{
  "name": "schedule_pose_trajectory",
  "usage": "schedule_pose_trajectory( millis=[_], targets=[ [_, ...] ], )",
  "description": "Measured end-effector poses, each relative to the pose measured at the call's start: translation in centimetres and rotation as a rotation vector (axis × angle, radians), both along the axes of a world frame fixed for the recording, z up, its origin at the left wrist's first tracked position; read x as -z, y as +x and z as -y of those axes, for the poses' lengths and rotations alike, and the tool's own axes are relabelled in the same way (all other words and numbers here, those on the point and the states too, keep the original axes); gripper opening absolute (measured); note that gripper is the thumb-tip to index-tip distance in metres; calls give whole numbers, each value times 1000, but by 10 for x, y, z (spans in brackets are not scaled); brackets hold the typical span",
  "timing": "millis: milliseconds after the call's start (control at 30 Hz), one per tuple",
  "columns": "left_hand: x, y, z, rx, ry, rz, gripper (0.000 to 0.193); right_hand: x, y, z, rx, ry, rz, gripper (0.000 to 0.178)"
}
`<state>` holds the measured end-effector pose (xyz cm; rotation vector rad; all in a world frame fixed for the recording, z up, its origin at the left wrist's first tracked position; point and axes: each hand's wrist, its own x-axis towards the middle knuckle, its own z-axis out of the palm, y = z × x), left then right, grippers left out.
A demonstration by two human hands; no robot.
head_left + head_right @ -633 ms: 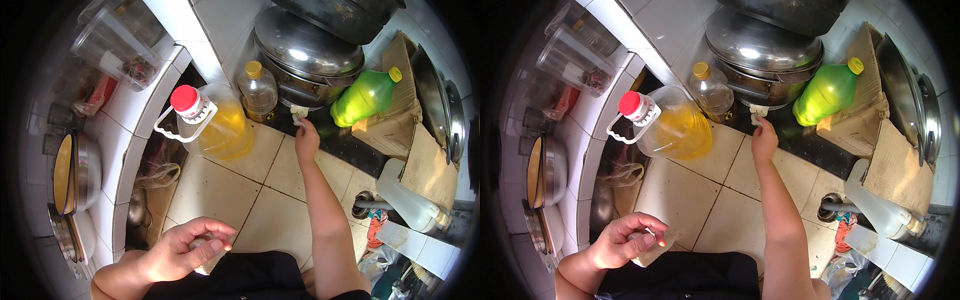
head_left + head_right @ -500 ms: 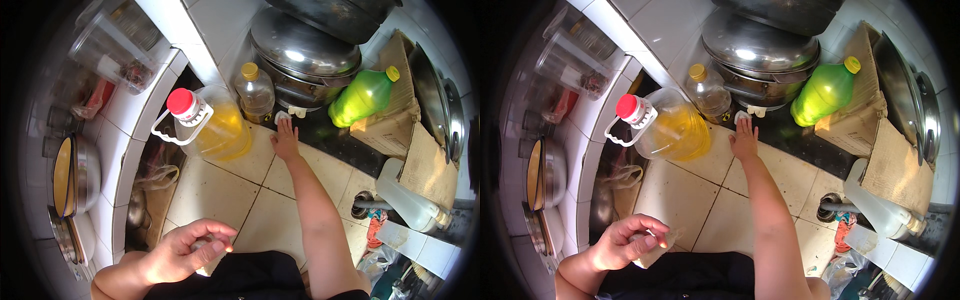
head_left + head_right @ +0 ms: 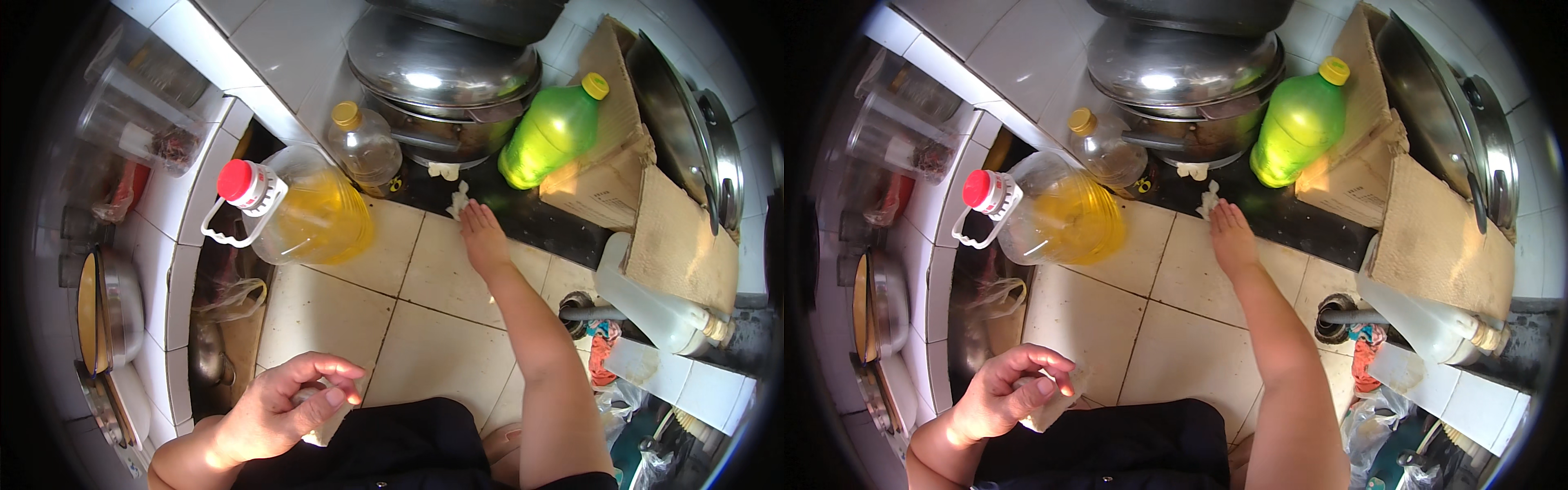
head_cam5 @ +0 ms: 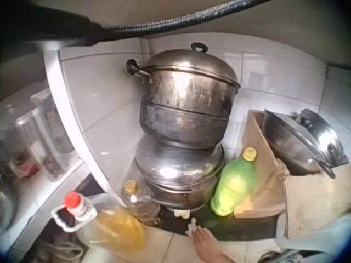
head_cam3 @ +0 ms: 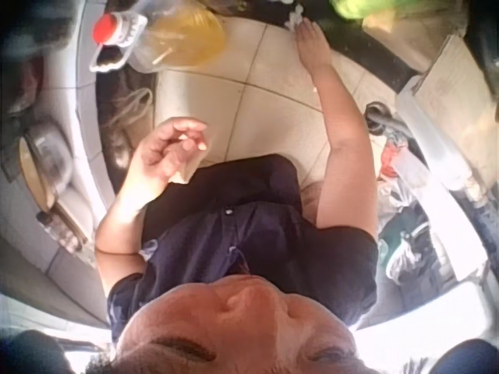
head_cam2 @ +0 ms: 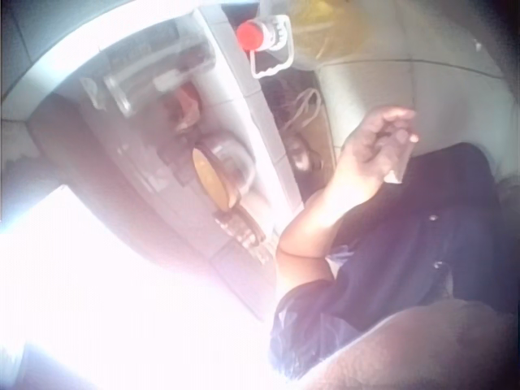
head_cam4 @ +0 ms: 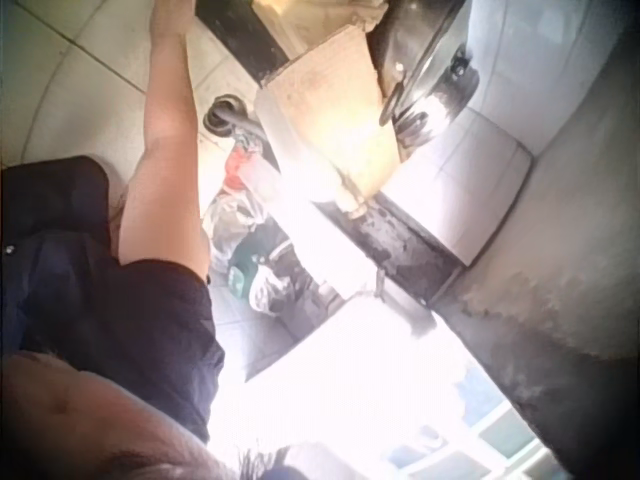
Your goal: The person cleans a cluttered kitchen area by wiping a tiled shelf and the floor with a white cloth. They move several large plastic bottles of oil and a cardboard box to access the floor, then wipe the floor tiles and a drain pipe. The person rinses the cloth at the sink and continues wiping the floor area.
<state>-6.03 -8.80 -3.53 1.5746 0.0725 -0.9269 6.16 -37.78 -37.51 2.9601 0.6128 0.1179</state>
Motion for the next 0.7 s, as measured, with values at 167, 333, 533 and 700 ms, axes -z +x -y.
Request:
schedule_pose_trajectory(
  millis=[167, 333, 533, 700],
  targets=[
    [4, -4, 6, 25, -1, 27, 27, -13, -41, 93, 78, -85, -178, 48],
    [-3, -12, 9, 21, 7, 56, 26, -38, -75, 147, 243, -218, -375, 60],
    [2, -13, 23, 46, 70, 34, 26, -8, -78, 87, 549, 348, -315, 78],
    [3, -14, 39, 54, 115, 13, 26, -22, -65, 91, 358, 236, -246, 69]
  ],
)
